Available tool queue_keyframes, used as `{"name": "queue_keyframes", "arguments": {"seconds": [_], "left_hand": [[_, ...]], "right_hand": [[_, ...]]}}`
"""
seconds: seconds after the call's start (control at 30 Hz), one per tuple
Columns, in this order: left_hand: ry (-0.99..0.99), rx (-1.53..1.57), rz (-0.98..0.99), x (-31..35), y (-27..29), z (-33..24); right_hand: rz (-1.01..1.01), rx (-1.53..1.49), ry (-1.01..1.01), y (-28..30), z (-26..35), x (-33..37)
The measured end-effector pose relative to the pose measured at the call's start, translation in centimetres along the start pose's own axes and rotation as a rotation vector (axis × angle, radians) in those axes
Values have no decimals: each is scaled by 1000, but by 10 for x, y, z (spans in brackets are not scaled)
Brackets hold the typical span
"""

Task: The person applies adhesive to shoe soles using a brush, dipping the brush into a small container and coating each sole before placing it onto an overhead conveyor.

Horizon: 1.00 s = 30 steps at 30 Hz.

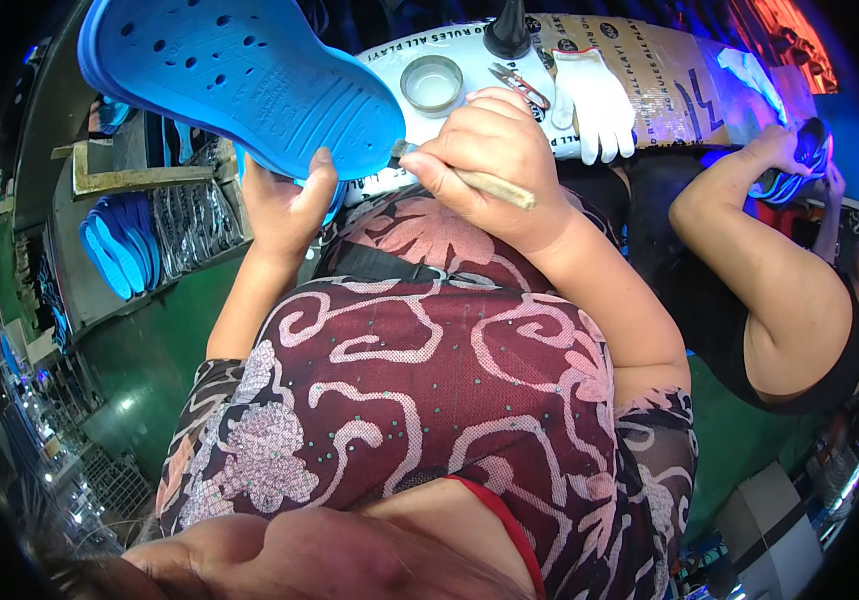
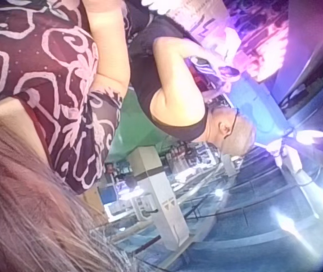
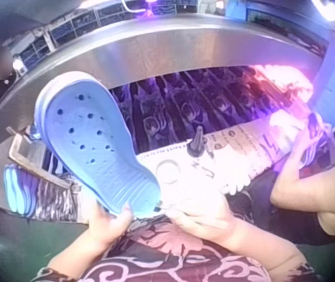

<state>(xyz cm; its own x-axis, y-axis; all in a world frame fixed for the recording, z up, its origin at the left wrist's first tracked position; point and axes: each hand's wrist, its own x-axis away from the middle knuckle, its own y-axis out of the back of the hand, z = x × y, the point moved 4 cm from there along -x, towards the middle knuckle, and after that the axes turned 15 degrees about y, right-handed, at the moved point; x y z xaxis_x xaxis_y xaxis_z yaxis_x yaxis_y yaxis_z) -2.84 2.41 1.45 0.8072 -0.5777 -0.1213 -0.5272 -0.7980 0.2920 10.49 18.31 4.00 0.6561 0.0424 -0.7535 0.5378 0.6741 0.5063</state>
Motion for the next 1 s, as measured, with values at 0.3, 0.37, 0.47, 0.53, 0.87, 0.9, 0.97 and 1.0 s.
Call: {"name": "queue_keyframes", "arguments": {"seconds": [0.3,0.37,0.47,0.53,0.87,0.9,0.97,1.0], "left_hand": [[-243,-16,-85,1,-11,-2],[-277,-5,-95,2,-11,-4],[-379,-86,-147,3,-9,-1],[-392,-56,-137,3,-10,-5],[-417,-66,-54,-6,-17,-25],[-447,-56,-41,-6,-13,-31],[-202,-50,-40,-12,-7,-35],[-117,42,-19,-12,-4,-41]], "right_hand": [[-91,-4,-109,12,-7,6],[-88,-3,-95,9,-7,6],[1,62,14,3,-2,5],[-8,32,-12,6,-2,7],[-192,-66,-236,30,-15,20],[-209,-39,-224,33,-14,23],[-299,-60,-315,46,-16,33],[-281,-5,-304,49,-18,42]]}}
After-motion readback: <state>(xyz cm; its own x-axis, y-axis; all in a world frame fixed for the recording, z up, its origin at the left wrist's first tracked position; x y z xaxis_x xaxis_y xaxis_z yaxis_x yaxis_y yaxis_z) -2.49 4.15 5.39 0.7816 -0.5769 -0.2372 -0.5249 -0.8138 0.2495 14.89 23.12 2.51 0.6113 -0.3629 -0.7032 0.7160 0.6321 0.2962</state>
